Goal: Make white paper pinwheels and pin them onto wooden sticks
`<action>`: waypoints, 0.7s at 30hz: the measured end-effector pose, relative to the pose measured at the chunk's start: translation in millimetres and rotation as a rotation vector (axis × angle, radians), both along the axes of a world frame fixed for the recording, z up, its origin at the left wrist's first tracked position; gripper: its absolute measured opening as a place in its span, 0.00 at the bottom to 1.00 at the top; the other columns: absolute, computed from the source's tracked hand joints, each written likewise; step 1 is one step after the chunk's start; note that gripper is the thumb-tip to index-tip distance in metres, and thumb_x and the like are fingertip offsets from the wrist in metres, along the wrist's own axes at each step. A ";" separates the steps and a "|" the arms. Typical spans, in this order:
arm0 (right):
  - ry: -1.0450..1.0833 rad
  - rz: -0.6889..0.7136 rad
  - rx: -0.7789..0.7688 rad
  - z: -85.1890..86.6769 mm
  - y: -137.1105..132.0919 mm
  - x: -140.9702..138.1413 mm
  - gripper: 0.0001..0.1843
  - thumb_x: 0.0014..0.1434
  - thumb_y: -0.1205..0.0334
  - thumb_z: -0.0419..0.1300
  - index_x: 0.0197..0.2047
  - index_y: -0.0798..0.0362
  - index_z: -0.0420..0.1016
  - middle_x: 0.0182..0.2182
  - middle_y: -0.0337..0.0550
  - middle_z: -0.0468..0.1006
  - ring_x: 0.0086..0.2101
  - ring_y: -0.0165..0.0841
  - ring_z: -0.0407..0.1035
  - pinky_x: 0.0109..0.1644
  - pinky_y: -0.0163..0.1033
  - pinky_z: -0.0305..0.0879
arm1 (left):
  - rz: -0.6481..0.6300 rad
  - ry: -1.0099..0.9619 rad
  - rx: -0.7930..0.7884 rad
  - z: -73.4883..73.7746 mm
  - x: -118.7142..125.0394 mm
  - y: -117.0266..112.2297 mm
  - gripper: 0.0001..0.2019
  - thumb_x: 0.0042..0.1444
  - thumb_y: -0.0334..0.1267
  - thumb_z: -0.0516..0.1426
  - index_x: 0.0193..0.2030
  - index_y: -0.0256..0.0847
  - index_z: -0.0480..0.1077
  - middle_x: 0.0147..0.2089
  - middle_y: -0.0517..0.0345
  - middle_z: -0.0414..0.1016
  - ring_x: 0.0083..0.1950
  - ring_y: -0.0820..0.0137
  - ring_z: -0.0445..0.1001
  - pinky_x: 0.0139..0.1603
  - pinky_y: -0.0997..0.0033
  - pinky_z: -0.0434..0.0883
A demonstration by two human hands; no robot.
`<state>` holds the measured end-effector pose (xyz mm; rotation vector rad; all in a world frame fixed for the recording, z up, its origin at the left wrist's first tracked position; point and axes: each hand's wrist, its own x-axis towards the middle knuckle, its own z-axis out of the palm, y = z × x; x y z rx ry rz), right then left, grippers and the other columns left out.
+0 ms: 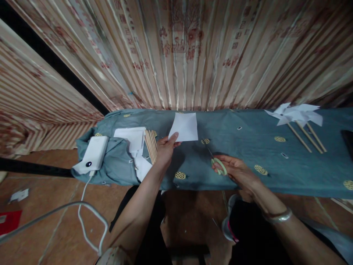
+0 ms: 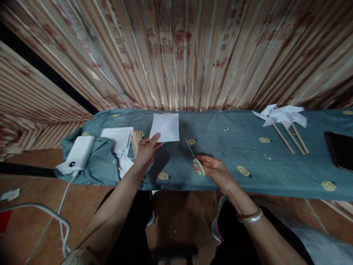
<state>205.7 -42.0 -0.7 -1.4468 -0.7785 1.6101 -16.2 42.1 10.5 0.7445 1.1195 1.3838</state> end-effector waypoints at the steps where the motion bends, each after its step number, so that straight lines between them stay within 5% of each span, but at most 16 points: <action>1: 0.029 -0.002 -0.006 1.5 -1.0 -3.2 0.29 0.32 0.48 0.77 0.38 0.53 0.81 0.29 0.43 0.82 0.27 0.30 0.73 0.29 0.32 0.67 | -0.004 -0.009 -0.007 -0.6 -1.2 -0.2 0.15 0.39 0.45 0.70 0.25 0.35 0.75 0.28 0.57 0.78 0.26 0.76 0.73 0.32 0.73 0.73; 8: 0.108 0.018 0.143 18.0 -3.9 -15.8 0.26 0.38 0.46 0.75 0.40 0.50 0.83 0.25 0.41 0.79 0.24 0.26 0.67 0.23 0.31 0.58 | -0.080 0.159 0.052 -11.3 -1.0 1.2 0.14 0.42 0.47 0.68 0.22 0.37 0.76 0.24 0.60 0.76 0.24 0.75 0.70 0.29 0.73 0.70; 14: 0.071 0.074 0.053 15.1 1.9 -20.1 0.27 0.35 0.46 0.76 0.37 0.53 0.84 0.22 0.42 0.78 0.21 0.27 0.66 0.22 0.32 0.56 | -0.161 0.366 0.103 -15.6 3.3 1.9 0.16 0.48 0.49 0.64 0.20 0.38 0.75 0.21 0.60 0.74 0.24 0.73 0.70 0.28 0.73 0.68; 21: 0.045 0.145 0.109 14.4 -5.3 -7.7 0.28 0.44 0.43 0.71 0.44 0.53 0.82 0.28 0.44 0.79 0.26 0.28 0.67 0.27 0.34 0.61 | -0.045 0.148 0.056 -4.7 -1.6 7.1 0.15 0.43 0.49 0.67 0.25 0.38 0.76 0.27 0.57 0.78 0.25 0.72 0.73 0.30 0.71 0.72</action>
